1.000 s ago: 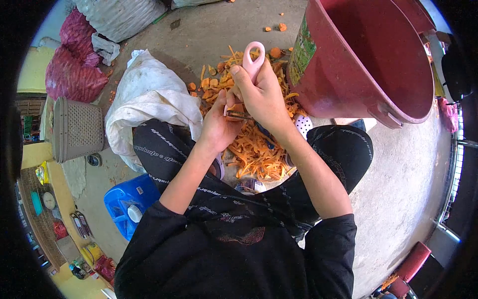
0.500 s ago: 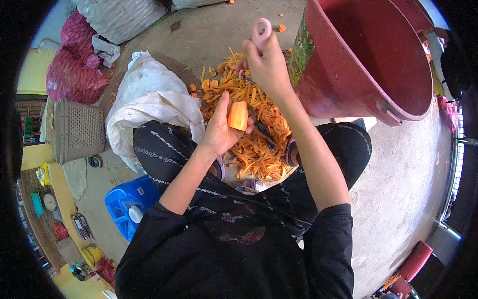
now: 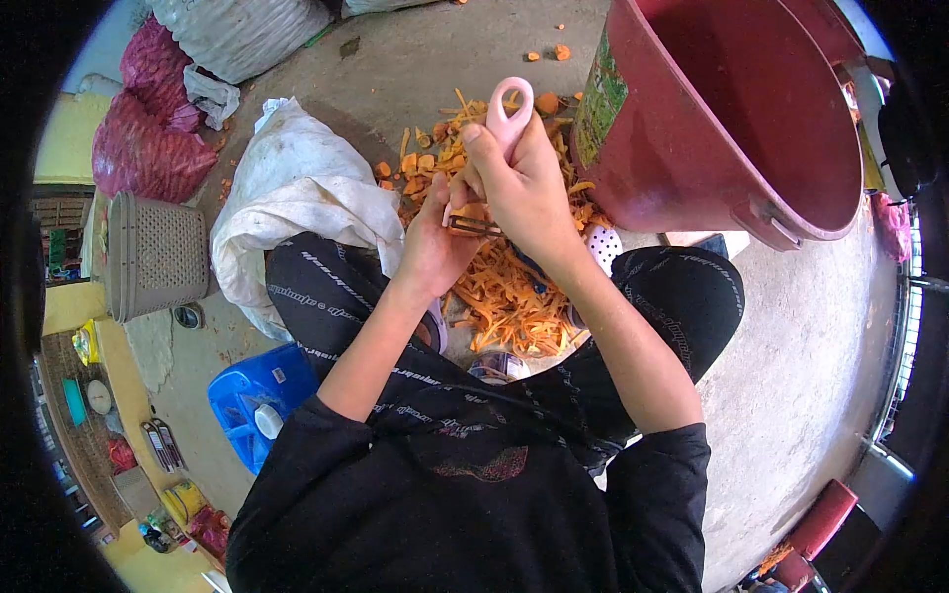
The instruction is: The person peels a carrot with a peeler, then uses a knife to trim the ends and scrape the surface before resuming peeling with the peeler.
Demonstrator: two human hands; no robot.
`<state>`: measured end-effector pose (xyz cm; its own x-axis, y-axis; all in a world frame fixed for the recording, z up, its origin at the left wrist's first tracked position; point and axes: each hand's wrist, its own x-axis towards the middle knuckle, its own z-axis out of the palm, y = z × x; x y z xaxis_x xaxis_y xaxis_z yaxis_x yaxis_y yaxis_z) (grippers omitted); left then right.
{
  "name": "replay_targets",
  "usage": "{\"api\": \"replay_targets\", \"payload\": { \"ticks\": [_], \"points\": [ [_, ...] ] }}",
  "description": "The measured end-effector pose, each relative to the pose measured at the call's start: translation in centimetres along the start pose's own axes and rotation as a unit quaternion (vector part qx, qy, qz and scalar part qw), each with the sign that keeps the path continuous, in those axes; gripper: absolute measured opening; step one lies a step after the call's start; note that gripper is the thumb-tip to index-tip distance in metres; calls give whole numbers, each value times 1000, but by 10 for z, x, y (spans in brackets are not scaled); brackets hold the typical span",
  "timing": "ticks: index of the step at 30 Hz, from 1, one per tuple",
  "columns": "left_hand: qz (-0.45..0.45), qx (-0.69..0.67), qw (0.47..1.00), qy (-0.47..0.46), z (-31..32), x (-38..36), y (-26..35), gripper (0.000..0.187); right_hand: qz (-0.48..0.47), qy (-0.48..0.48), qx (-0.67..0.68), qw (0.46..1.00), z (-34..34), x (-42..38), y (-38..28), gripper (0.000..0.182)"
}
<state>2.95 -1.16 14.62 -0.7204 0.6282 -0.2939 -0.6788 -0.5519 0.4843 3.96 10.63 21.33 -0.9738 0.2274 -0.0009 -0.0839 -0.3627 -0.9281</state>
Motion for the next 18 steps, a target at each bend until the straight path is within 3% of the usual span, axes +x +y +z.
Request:
{"api": "replay_targets", "payload": {
  "ticks": [1, 4, 7, 11, 14, 15, 16, 18],
  "points": [
    [1, -11, 999, 36, 2, 0, -1, 47, -7, -5, 0, 1000, -1, 0, 4, 16],
    [3, -21, 999, -42, -9, 1, -2, 48, 9, -14, -23, 1000, -1, 0, 3, 16],
    [-16, -10, 999, 34, 13, -5, 2, 44, 30, -17, -26, 999, -1, 1, 2, 16],
    [17, 3, 999, 27, 15, -4, -1, 37, 26, -7, 35, 999, -10, 20, 14, 16],
    [61, 55, 997, 15, 6, 1, 1, 35, 22, 17, -47, 999, -11, 35, 21, 17],
    [34, 59, 998, -1, 2, 0, -2, 37, -67, 39, -125, 989, -15, 48, 20, 21],
    [7, 64, 998, -14, -3, -4, -7, 40, -97, 42, -130, 986, -22, 54, 16, 21],
    [-17, 90, 996, -18, -3, -8, -7, 46, -70, 45, -100, 991, -39, 69, 24, 21]
  ]
}}
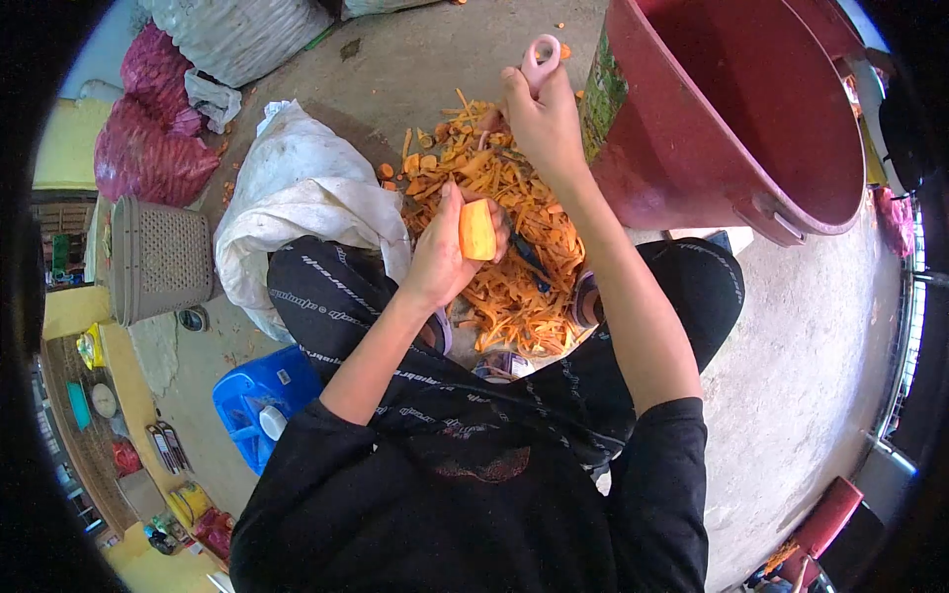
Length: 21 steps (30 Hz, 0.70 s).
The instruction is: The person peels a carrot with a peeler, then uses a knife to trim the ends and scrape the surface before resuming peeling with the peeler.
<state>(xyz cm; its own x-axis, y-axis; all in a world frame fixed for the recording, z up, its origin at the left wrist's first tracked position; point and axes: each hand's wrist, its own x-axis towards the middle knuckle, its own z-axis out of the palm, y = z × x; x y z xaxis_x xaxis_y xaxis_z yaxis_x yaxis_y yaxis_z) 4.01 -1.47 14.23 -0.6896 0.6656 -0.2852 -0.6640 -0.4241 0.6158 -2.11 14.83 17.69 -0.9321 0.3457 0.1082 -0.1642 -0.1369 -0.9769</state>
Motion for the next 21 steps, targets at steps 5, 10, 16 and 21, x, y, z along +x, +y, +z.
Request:
{"api": "replay_targets", "payload": {
  "ticks": [5, 10, 16, 21],
  "points": [
    [7, 9, 999, 38, 3, -2, 3, 51, -82, 2, -129, 988, 6, -18, -22, 17],
    [24, 14, 998, 54, 5, -2, 7, 50, -60, 20, -108, 992, 1, -24, -33, 15],
    [49, -10, 999, 0, -4, 2, 6, 38, -154, -18, -508, 847, -24, -24, -21, 23],
    [56, 66, 996, 29, 7, -2, 12, 28, 2, 3, -249, 969, -10, -28, -31, 29]
  ]
}}
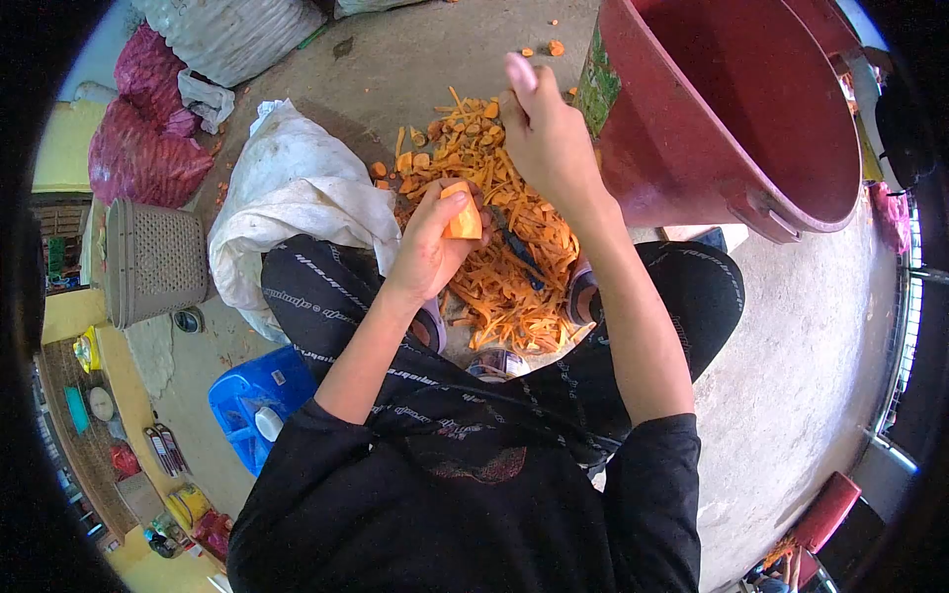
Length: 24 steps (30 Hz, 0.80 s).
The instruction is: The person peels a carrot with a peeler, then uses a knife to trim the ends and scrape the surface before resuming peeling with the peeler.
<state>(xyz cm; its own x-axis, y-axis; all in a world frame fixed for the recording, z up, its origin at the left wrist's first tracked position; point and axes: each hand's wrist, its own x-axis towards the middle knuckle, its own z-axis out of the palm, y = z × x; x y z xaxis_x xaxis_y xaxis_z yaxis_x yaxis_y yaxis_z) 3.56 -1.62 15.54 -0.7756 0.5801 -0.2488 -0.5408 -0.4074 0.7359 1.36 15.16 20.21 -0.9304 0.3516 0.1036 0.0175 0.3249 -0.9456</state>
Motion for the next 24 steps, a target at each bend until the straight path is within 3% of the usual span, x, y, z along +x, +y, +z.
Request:
{"api": "replay_targets", "payload": {
  "ticks": [1, 4, 5, 7, 9, 10, 12, 21, 24],
  "points": [
    [-3, -11, 1000, -1, -3, 1, -2, 28, 19, -5, 12, 1000, 0, 0, 0, 31],
    [-12, -54, 998, 8, -10, 7, -7, 30, -97, 53, -103, 989, 1, 0, 4, 25],
    [-17, -74, 997, 23, -9, 9, -6, 31, -56, 31, 20, 998, 0, -1, -1, 25],
    [-24, -108, 992, 54, -6, 8, -5, 33, 29, -14, 263, 964, -2, -7, -14, 28],
    [-26, -134, 987, 86, -2, 8, -3, 35, 82, -11, 336, 938, 6, -16, -24, 29],
    [-24, -118, 991, 55, -2, 7, -2, 37, 107, -9, 372, 922, 10, -21, -28, 30],
    [-21, -85, 996, -9, -3, 5, 0, 41, 127, -29, 391, 911, 18, -29, -27, 31],
    [-26, -148, 989, -17, -5, 6, -6, 53, 142, -63, 392, 907, 24, -35, -26, 30],
    [-26, -163, 982, -94, -12, 8, -10, 57, 145, -73, 397, 903, 25, -34, -24, 28]
  ]
}}
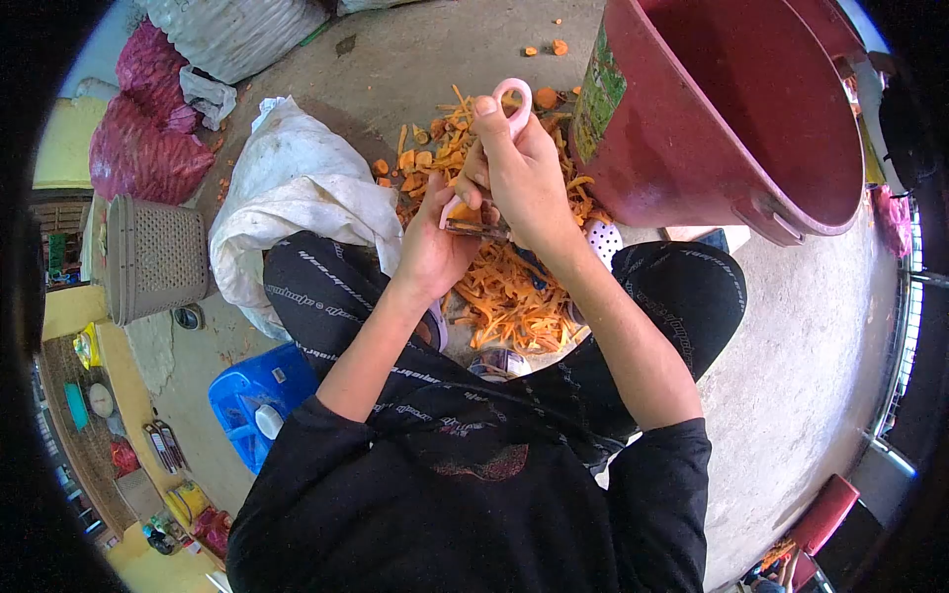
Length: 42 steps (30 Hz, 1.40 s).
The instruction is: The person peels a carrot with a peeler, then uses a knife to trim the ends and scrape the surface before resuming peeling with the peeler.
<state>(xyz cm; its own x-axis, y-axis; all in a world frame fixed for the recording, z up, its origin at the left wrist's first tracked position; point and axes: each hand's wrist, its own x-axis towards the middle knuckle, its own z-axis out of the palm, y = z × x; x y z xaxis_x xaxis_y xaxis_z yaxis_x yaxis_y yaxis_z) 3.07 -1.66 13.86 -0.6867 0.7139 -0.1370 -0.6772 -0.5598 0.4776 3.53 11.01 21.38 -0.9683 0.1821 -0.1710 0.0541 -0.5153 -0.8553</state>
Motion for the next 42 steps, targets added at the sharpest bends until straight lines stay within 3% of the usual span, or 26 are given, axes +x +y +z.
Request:
{"api": "replay_targets", "payload": {
  "ticks": [6, 8, 9, 11, 14, 17, 22, 25, 27, 34, 37, 40, 42],
  "points": [
    [8, 45, 998, 32, 17, 0, 8, 60, 36, 4, 32, 999, 1, 12, 4, 27],
    [14, 74, 991, 107, 29, 0, 11, 50, 56, 14, 23, 998, 1, 15, 4, 26],
    [16, 88, 985, 144, 33, -1, 11, 46, 5, 41, -31, 999, -6, 25, 3, 26],
    [-57, 125, 990, 44, 15, -11, -2, 49, -99, 92, -137, 981, -27, 50, -9, 27],
    [-59, 64, 996, 17, 16, -12, 0, 50, -148, 50, -15, 988, -34, 54, -19, 29],
    [-39, 37, 998, 39, 14, -9, 4, 43, -180, 48, -90, 978, -25, 40, -23, 31],
    [-8, 46, 993, 106, 35, -4, 10, 37, -81, 26, 4, 996, -12, 13, -19, 32],
    [-7, 32, 999, 28, 18, -4, 8, 43, -31, 12, 9, 999, -5, -1, -10, 32],
    [-31, -8, 998, 52, 6, -2, 4, 46, -13, 4, 2, 1000, 0, -6, -9, 32],
    [-33, -35, 998, 43, 17, -3, 5, 51, -9, -9, -20, 1000, -1, -4, -2, 31],
    [-15, -43, 999, -21, 0, -1, -1, 50, -6, 2, -18, 1000, -1, -3, -1, 30],
    [-25, 4, 997, 67, 18, -4, 2, 49, 14, 11, -7, 1000, -3, 2, -2, 30],
    [-6, 41, 999, 29, 13, -2, 4, 49, 24, 14, 3, 1000, -4, 9, -1, 31]
  ]
}}
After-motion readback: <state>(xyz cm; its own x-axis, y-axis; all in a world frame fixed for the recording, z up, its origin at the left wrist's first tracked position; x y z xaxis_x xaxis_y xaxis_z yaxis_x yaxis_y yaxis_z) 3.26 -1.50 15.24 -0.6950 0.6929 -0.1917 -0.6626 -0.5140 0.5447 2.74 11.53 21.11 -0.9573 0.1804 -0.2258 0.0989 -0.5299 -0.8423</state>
